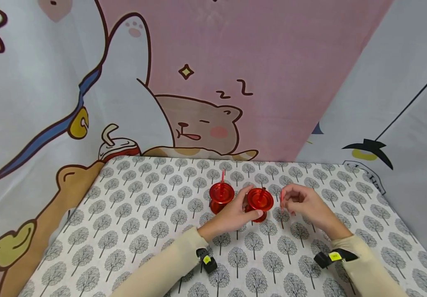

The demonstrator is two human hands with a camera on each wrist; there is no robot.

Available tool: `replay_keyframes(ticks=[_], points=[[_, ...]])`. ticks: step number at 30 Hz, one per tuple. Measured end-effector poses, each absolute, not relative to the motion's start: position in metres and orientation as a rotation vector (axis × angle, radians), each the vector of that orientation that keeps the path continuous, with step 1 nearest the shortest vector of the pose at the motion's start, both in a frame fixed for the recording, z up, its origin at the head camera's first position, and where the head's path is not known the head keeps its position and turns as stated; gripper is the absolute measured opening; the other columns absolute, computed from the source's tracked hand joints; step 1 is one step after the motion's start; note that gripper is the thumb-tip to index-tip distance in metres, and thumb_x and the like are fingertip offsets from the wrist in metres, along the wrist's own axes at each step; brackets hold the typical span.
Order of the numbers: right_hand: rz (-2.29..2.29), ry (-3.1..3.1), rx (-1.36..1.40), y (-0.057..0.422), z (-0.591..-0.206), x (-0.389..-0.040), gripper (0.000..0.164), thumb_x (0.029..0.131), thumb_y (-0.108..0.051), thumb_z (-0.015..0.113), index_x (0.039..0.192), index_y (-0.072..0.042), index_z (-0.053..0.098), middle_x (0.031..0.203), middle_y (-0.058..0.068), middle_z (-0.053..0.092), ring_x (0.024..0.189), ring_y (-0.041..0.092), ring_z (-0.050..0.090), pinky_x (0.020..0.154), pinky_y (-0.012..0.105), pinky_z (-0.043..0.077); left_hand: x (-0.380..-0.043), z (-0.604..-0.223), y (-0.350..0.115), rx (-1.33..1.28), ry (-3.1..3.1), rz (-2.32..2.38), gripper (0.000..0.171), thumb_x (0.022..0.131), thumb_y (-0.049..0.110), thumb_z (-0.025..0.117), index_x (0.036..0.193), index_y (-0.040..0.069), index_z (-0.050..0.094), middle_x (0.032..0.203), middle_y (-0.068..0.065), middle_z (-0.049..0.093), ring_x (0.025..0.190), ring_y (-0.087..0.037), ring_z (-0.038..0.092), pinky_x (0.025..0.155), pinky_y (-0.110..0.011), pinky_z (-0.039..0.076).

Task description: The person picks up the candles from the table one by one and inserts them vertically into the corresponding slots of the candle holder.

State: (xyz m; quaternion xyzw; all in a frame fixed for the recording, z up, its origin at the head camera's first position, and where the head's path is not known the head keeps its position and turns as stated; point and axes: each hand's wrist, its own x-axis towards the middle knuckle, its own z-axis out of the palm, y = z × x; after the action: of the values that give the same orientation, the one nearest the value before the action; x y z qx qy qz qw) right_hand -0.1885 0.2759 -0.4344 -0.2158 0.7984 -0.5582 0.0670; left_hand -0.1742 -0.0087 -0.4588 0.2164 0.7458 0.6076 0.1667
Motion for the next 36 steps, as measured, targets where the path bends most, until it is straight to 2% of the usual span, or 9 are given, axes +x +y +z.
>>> replay_keyframes(ticks=[5, 13, 26, 36], points=[[-1.757, 2.402, -0.696, 0.269, -0.425, -0.193, 0.026, 0.091, 0.019, 0.059, 0.110, 0.004, 0.066, 0.093, 0.016, 0.070, 0.071, 0.021, 0.063, 0.057, 0.033, 0.058, -0.173, -0.457, -0.006, 0.610, 2.137, 1.731, 0.086, 0.107, 0.028, 0.072, 0.176, 0.015, 0.021, 0.166, -0.010, 0.050, 0.150, -0.020, 0.052, 0.121, -0.040, 0.045], [-1.791, 2.445, -0.716, 0.257, -0.413, -0.198, 0.009, 0.103, 0.005, 0.070, 0.111, 0.001, 0.068, 0.094, 0.016, 0.071, 0.069, 0.019, 0.061, 0.057, 0.035, 0.056, -0.174, -0.457, -0.004, 0.615, 2.196, 1.706, 0.084, 0.107, 0.027, 0.073, 0.174, 0.013, 0.025, 0.164, -0.010, 0.053, 0.146, -0.019, 0.055, 0.117, -0.035, 0.047], [-1.916, 2.430, -0.709, 0.238, -0.400, -0.210, 0.012, 0.101, 0.006, 0.071, 0.112, 0.005, 0.067, 0.096, 0.008, 0.076, 0.068, 0.018, 0.060, 0.059, 0.030, 0.055, -0.178, -0.459, -0.003, 0.648, 2.214, 1.678, 0.083, 0.108, 0.029, 0.073, 0.174, 0.013, 0.025, 0.161, -0.010, 0.055, 0.142, -0.017, 0.058, 0.113, -0.031, 0.050], [-1.966, 2.413, -0.803, 0.234, -0.400, -0.211, 0.011, 0.101, 0.010, 0.071, 0.111, 0.007, 0.067, 0.094, 0.006, 0.076, 0.066, 0.019, 0.058, 0.057, 0.028, 0.053, -0.179, -0.461, -0.004, 0.645, 2.200, 1.689, 0.081, 0.107, 0.028, 0.073, 0.173, 0.016, 0.028, 0.163, -0.008, 0.052, 0.145, -0.017, 0.055, 0.117, -0.031, 0.047]])
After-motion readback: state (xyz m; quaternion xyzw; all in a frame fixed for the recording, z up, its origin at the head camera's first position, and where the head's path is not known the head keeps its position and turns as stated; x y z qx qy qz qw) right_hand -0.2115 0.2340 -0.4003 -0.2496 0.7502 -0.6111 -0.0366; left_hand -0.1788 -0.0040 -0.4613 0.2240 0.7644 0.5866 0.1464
